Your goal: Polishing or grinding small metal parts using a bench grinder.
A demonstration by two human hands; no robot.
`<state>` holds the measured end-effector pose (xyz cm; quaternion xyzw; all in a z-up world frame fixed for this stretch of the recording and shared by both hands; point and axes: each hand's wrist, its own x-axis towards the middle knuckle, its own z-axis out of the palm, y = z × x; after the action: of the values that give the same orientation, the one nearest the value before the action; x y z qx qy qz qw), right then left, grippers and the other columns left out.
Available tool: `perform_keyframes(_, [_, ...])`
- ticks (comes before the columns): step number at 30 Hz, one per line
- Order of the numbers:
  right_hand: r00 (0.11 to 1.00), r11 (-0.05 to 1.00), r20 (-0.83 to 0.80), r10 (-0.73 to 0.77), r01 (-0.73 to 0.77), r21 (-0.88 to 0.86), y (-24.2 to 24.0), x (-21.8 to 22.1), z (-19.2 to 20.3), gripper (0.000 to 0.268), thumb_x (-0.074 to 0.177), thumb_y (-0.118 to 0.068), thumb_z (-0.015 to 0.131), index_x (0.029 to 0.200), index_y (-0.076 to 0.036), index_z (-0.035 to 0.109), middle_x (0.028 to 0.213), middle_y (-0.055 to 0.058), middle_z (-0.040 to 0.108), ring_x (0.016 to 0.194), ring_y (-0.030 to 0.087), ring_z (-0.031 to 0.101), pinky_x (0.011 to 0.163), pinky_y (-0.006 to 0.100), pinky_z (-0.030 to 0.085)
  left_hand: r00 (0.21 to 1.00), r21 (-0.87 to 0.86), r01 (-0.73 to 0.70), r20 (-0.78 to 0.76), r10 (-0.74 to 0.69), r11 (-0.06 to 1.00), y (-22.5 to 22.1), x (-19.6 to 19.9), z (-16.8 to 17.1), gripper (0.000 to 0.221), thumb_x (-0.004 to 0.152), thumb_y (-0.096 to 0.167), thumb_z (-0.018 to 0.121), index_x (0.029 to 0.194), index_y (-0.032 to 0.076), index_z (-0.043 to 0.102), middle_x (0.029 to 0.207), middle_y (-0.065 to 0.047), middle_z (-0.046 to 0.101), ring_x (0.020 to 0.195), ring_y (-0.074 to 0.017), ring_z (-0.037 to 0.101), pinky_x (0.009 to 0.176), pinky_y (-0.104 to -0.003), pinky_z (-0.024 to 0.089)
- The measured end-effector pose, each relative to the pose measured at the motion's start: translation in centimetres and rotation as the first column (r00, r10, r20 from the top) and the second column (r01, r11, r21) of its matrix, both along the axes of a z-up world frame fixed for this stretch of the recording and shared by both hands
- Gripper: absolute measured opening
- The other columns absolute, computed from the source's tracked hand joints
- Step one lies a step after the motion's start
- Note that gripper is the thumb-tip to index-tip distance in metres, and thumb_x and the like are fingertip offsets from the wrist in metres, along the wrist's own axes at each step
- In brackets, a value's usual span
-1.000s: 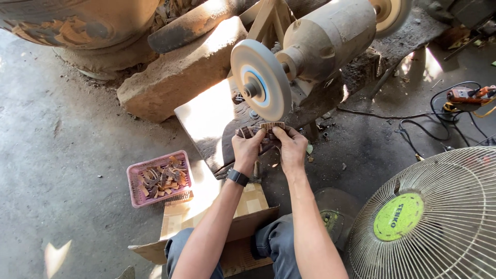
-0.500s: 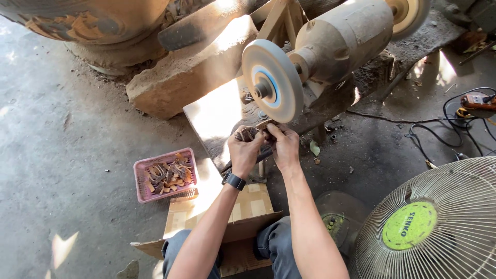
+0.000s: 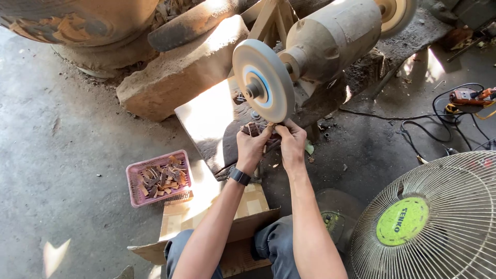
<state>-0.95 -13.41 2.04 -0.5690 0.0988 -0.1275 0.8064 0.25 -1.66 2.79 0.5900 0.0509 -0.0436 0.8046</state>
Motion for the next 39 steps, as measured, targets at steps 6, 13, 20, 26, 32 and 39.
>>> perform_keyframes(6, [0.997,0.997,-0.065,0.042,-0.046,-0.066,0.5,-0.3,-1.2,0.033,0.089,0.005,0.057,0.118,0.005,0.074,0.110,0.006,0.076,0.092,0.008,0.065,0.082,0.022,0.053,0.999,0.180,-0.032,0.037,0.026,0.983,1.6,-0.6,-3.1,0.028,0.086,0.011,0.080,0.072,0.005,0.056,0.064,0.005,0.056,0.057,-0.0017,0.045,0.049,-0.023,0.039])
perform_keyframes(13, [1.000,1.000,-0.009,0.001,-0.001,-0.004,0.0,0.3,-0.5,0.028,0.090,0.006,0.057,0.112,0.007,0.075,0.102,0.004,0.074,0.088,0.009,0.064,0.080,0.023,0.051,0.998,0.102,-0.029,0.054,0.023,0.994,0.2,0.5,-2.0,0.029,0.087,0.012,0.081,0.072,0.004,0.058,0.065,0.005,0.058,0.058,-0.0012,0.047,0.049,-0.022,0.040])
perform_keyframes(20, [0.999,0.995,-0.006,0.041,-0.041,-0.093,1.0,-0.1,-1.1,0.032,0.089,0.007,0.056,0.115,0.004,0.074,0.109,0.006,0.075,0.091,0.008,0.065,0.084,0.022,0.053,0.999,0.149,-0.036,0.019,0.034,0.988,1.8,-0.2,-1.3,0.025,0.085,0.012,0.079,0.072,0.004,0.059,0.063,0.003,0.061,0.055,-0.0021,0.051,0.047,-0.022,0.041])
perform_keyframes(26, [0.995,0.990,-0.050,0.088,-0.092,-0.104,0.4,-0.5,-1.1,0.038,0.088,0.006,0.055,0.121,0.002,0.072,0.120,0.008,0.074,0.101,0.007,0.067,0.090,0.020,0.051,1.000,0.217,-0.028,-0.001,0.029,0.976,2.1,-1.1,-2.0,0.026,0.085,0.012,0.078,0.070,0.004,0.058,0.060,0.001,0.060,0.052,-0.0032,0.050,0.046,-0.023,0.042])
perform_keyframes(32, [0.998,0.997,-0.043,0.052,-0.050,0.059,0.5,-0.2,0.0,0.024,0.096,0.002,0.059,0.113,0.005,0.075,0.103,0.008,0.075,0.085,0.010,0.067,0.077,0.027,0.055,0.998,0.175,-0.034,0.059,0.024,0.984,1.3,-0.2,-2.0,0.027,0.086,0.012,0.078,0.070,0.003,0.058,0.063,0.004,0.059,0.057,-0.0014,0.048,0.048,-0.023,0.041])
perform_keyframes(39, [0.962,0.960,-0.272,0.031,0.047,0.276,-0.5,-1.1,-0.6,0.012,0.091,-0.009,0.062,0.093,-0.002,0.072,0.081,0.005,0.072,0.066,0.013,0.067,0.061,0.029,0.057,0.962,-0.165,0.058,-0.253,-0.099,0.985,4.2,-2.5,1.1,0.019,0.088,0.027,0.074,0.086,0.009,0.069,0.063,0.000,0.064,0.048,-0.0090,0.055,0.044,-0.025,0.043])
